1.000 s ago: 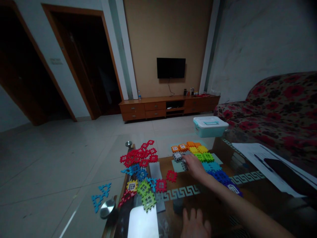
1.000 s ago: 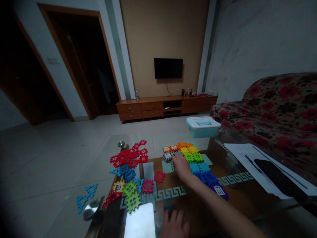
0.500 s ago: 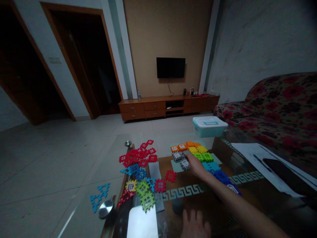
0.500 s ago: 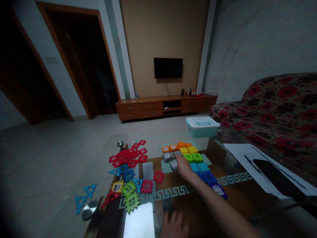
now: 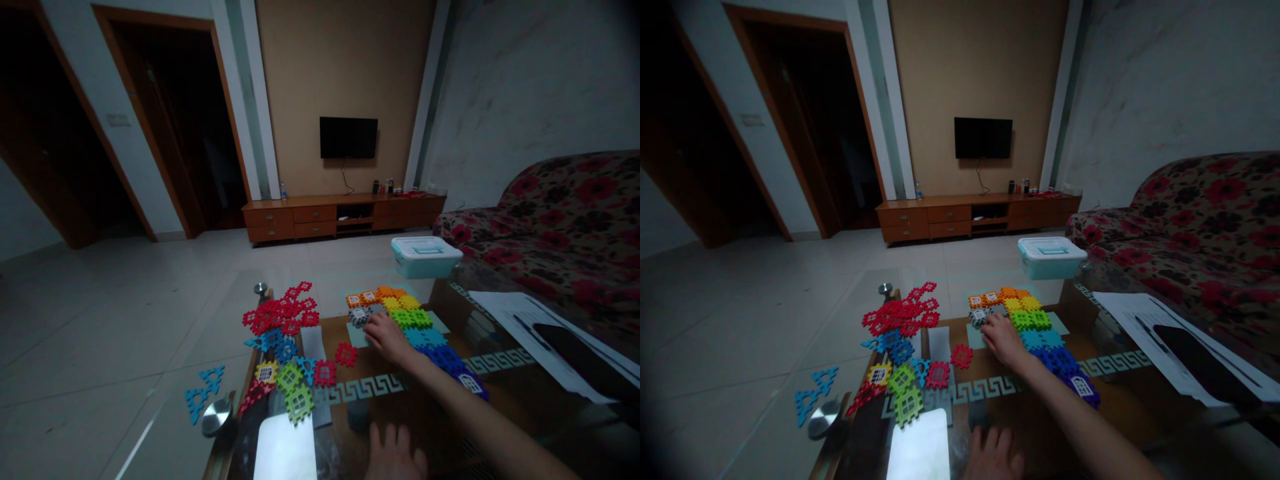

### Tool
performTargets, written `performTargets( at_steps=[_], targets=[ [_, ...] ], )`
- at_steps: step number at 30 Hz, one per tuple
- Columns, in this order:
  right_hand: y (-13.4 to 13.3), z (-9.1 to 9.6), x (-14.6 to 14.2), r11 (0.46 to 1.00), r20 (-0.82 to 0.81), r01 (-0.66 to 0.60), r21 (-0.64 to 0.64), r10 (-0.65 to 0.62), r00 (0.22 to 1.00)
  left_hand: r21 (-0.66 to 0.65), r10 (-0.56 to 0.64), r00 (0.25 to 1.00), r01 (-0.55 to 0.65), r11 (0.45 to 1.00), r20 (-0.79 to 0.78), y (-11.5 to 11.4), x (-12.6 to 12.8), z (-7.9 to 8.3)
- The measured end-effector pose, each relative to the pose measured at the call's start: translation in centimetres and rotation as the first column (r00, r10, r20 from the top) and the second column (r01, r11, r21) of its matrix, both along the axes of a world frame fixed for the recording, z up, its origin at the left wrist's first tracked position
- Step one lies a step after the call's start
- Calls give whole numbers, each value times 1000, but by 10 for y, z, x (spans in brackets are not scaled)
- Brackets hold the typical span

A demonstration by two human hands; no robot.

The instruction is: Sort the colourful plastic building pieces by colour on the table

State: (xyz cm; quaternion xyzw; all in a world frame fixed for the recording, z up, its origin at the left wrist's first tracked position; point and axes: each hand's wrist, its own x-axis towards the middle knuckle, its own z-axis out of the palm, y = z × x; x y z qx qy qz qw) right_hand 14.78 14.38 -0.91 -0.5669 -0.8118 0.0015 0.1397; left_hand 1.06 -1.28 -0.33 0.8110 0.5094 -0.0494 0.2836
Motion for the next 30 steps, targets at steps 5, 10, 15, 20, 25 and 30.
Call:
performTargets(
  at_steps=[5,10,15,20,25,30],
  targets=[
    [-10,3,-17,1000,176,1,16,-4,984,-31,-12,1000,13,999,16,0,-2,5],
    [-6,-1,-10,997,183,67,27,-71,981,-16,-7,1000,7,1000,2,-1,-1,-3],
    [-2,-9,4,995,116,95,39,-99,988,71,-80,997,80,994,-7,-2,0,-9],
    [0,-7,24,988,-80,133,79,-127,989,-17,-14,1000,14,1000,1,-2,-2,6],
    [-3,0,41,960,-176,249,128,-225,958,-56,-15,1000,15,998,-1,-4,0,8],
    [-7,-1,31,990,-129,136,41,-130,983,-47,-64,998,64,997,5,-4,1,2]
  ],
)
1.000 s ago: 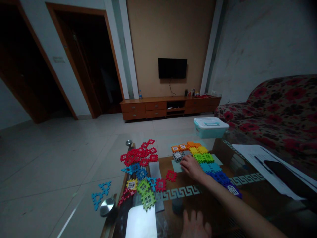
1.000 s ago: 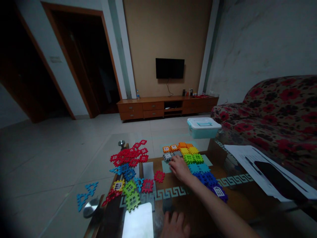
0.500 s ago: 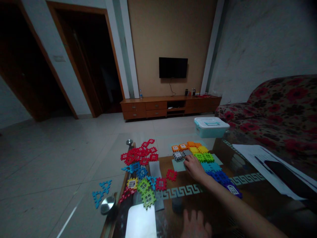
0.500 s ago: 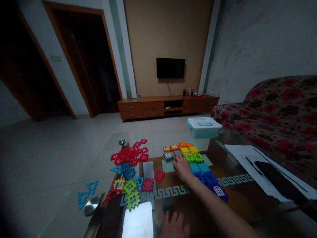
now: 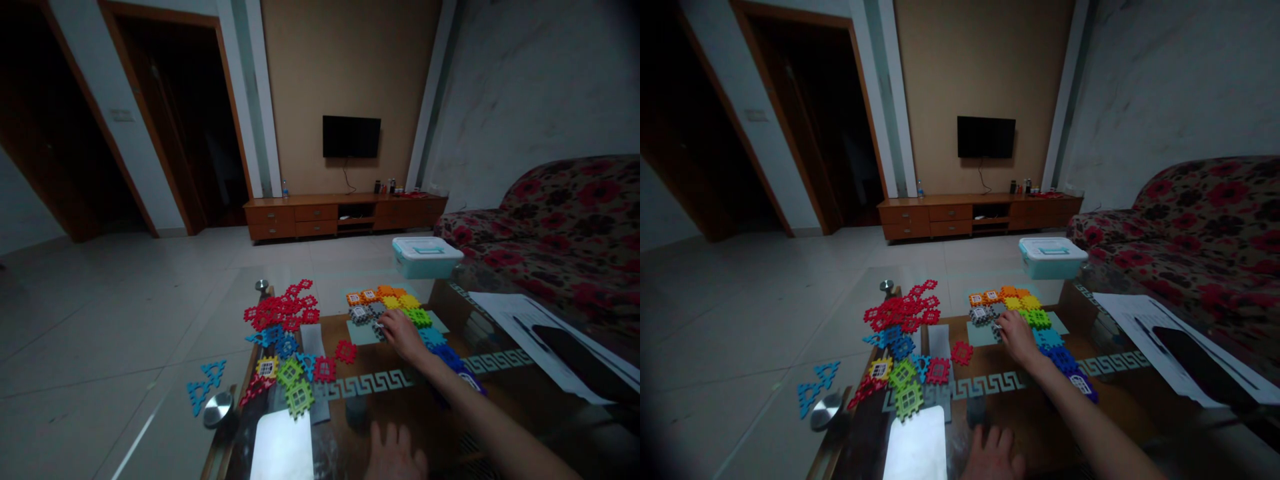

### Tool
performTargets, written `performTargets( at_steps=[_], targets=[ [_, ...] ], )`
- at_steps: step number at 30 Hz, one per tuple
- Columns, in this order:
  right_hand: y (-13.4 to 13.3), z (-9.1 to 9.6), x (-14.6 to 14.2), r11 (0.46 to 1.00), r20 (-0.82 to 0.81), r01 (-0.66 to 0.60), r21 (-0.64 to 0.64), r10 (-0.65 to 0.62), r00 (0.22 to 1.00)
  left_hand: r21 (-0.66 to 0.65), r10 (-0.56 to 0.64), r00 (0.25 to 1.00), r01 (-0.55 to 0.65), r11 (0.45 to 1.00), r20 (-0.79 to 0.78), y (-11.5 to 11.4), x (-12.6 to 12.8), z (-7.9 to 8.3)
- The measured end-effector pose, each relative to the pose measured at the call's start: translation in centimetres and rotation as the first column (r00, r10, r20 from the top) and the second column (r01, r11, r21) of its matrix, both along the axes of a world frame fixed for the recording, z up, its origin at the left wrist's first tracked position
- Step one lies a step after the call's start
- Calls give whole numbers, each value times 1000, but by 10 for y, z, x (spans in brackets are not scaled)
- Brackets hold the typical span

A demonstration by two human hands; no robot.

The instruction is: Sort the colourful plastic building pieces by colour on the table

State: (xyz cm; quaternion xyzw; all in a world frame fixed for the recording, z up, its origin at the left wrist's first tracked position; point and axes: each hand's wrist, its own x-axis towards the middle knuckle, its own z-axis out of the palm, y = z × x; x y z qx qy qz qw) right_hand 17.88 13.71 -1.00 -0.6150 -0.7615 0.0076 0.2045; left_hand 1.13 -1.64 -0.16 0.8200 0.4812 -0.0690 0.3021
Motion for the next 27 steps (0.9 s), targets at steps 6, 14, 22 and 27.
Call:
performTargets(
  at_steps=[6,14,22,27],
  targets=[
    [-3,4,1,985,21,-100,-140,104,994,-79,60,998,-59,995,13,0,-3,11],
    [-11,10,3,981,195,-29,-194,67,979,-86,73,997,-72,994,16,-1,-2,8],
    [-9,16,-3,974,265,17,-228,45,963,90,-3,1000,1,996,27,-1,-2,-11],
    [-9,17,3,980,295,39,-193,20,955,-63,55,998,-53,997,20,-1,-1,1]
  ],
)
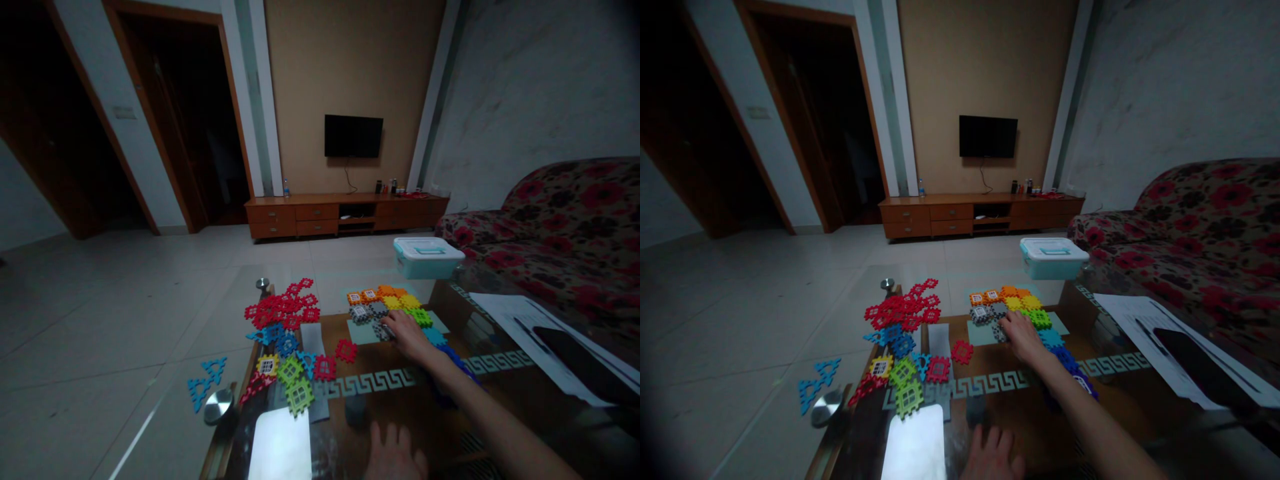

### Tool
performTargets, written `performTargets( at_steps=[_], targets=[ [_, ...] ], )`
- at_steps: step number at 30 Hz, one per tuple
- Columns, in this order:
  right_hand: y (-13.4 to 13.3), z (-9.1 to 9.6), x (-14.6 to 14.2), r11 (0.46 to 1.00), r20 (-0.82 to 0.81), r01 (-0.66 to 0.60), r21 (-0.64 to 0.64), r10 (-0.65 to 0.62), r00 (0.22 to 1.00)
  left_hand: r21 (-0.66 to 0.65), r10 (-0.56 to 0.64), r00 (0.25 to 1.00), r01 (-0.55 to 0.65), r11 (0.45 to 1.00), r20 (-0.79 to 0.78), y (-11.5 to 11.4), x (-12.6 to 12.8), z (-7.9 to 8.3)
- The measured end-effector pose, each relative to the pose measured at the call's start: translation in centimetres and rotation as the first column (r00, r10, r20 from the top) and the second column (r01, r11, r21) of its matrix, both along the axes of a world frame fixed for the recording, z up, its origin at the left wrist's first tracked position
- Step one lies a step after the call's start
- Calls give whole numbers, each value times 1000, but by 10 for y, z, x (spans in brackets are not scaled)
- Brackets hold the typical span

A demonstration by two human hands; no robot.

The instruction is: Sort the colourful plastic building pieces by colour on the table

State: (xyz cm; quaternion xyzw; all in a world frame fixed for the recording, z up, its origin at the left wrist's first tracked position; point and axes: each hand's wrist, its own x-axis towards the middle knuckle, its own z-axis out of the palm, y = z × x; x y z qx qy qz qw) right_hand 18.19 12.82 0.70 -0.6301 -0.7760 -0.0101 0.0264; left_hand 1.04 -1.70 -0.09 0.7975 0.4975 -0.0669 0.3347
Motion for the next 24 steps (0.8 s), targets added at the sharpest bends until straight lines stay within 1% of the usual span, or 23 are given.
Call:
performTargets(
  at_steps=[3,6,9,12,16,20,22,24],
  targets=[
    [1,-3,3,1000,7,0,2,0,1000,-19,18,1000,-18,1000,-3,0,0,1],
    [1,-4,4,999,-17,-36,15,37,999,-4,38,999,-38,999,-5,-1,-1,0],
    [3,-5,5,997,-48,-70,35,72,996,1,33,999,-33,999,-5,-2,-1,-2],
    [5,-9,6,998,-66,-56,43,58,996,0,16,1000,-16,1000,-13,-1,0,-2],
    [8,-12,7,998,-68,-28,50,32,997,-14,5,1000,-5,1000,-10,-1,0,5],
    [8,-9,5,998,-61,-27,61,31,998,-37,9,1000,-9,999,-11,-1,-1,11],
    [7,-8,1,996,-77,-60,70,65,995,-19,8,1000,-8,1000,-6,-1,-2,9],
    [6,-8,-6,988,-95,-132,77,139,986,1,13,1000,-13,1000,-4,-1,-1,6]
  ],
)
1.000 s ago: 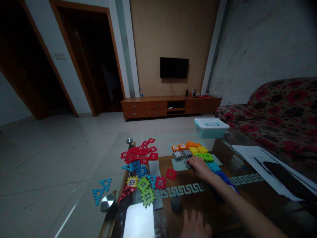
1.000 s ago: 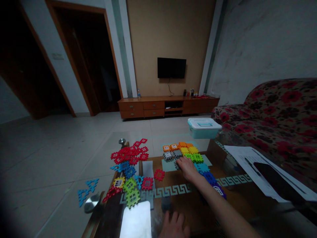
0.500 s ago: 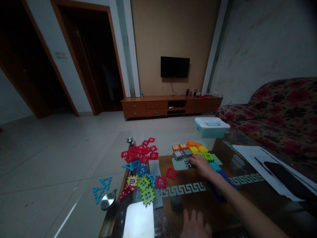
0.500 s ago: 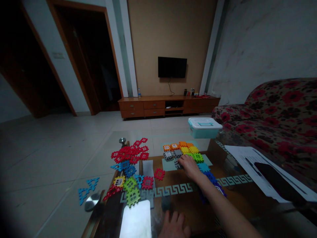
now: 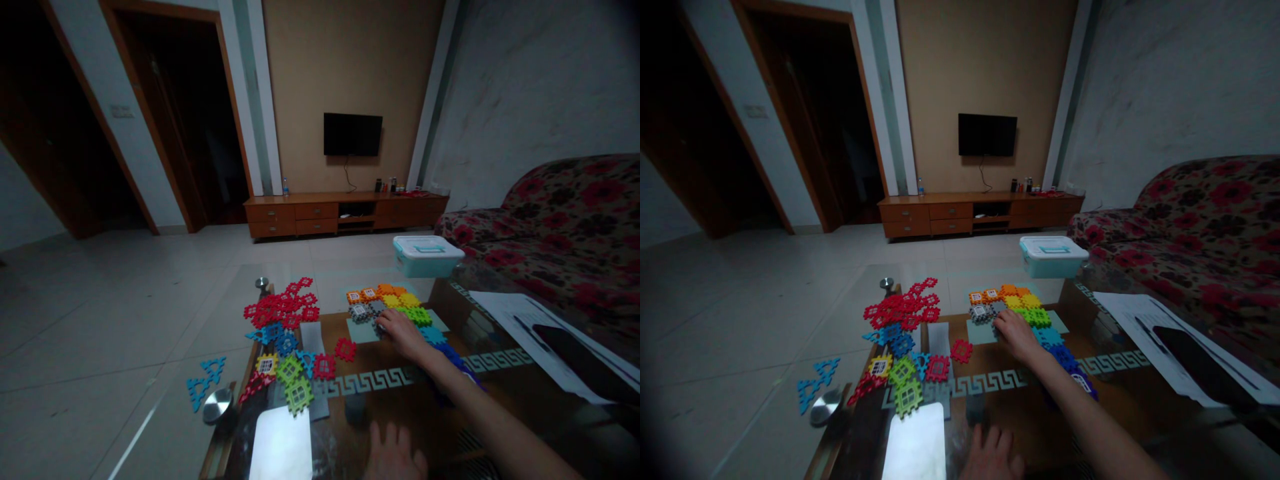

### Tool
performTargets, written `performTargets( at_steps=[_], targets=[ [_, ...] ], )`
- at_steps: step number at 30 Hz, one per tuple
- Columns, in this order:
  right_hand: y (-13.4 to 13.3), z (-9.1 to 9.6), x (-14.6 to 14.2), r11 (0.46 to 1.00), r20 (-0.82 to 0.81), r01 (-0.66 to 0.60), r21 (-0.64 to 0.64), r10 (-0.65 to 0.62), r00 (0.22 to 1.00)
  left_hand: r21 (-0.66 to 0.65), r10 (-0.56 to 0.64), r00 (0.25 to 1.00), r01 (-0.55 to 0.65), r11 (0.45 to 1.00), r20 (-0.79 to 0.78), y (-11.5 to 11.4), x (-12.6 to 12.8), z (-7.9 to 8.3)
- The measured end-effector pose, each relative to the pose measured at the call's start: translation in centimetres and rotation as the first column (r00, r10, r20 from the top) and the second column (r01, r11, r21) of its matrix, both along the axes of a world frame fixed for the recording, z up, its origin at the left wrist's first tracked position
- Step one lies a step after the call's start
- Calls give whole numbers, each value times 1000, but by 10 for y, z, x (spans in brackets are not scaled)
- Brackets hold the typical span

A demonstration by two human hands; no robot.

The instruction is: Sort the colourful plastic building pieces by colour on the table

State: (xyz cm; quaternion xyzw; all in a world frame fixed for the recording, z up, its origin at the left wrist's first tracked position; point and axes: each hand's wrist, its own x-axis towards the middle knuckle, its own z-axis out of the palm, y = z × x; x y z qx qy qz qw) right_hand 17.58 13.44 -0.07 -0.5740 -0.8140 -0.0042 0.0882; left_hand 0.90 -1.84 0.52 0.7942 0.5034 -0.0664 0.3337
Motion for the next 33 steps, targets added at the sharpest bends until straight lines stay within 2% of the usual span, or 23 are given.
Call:
performTargets(
  at_steps=[4,8,13,18,23,29,33],
  targets=[
    [0,-2,-22,991,52,-132,-3,132,990,-14,6,1000,-6,1000,3,-1,1,-2],
    [0,-1,-35,999,154,-52,-12,53,987,-44,-7,1000,8,999,9,-1,0,5],
    [1,-2,-40,1000,147,10,20,-12,989,-55,3,1000,-3,998,8,-1,-1,6],
    [9,-6,-65,996,69,-73,51,70,995,-28,31,1000,-31,999,-1,-1,1,0],
    [27,-11,-87,993,118,-108,39,103,988,-15,2,1000,-3,1000,-5,-2,1,3],
    [45,-6,-87,992,203,-117,42,107,973,-13,-24,999,24,1000,26,-2,1,4],
    [40,0,-91,996,94,-86,-23,88,992,-1,-29,998,29,1000,47,-2,-1,5]
  ],
)
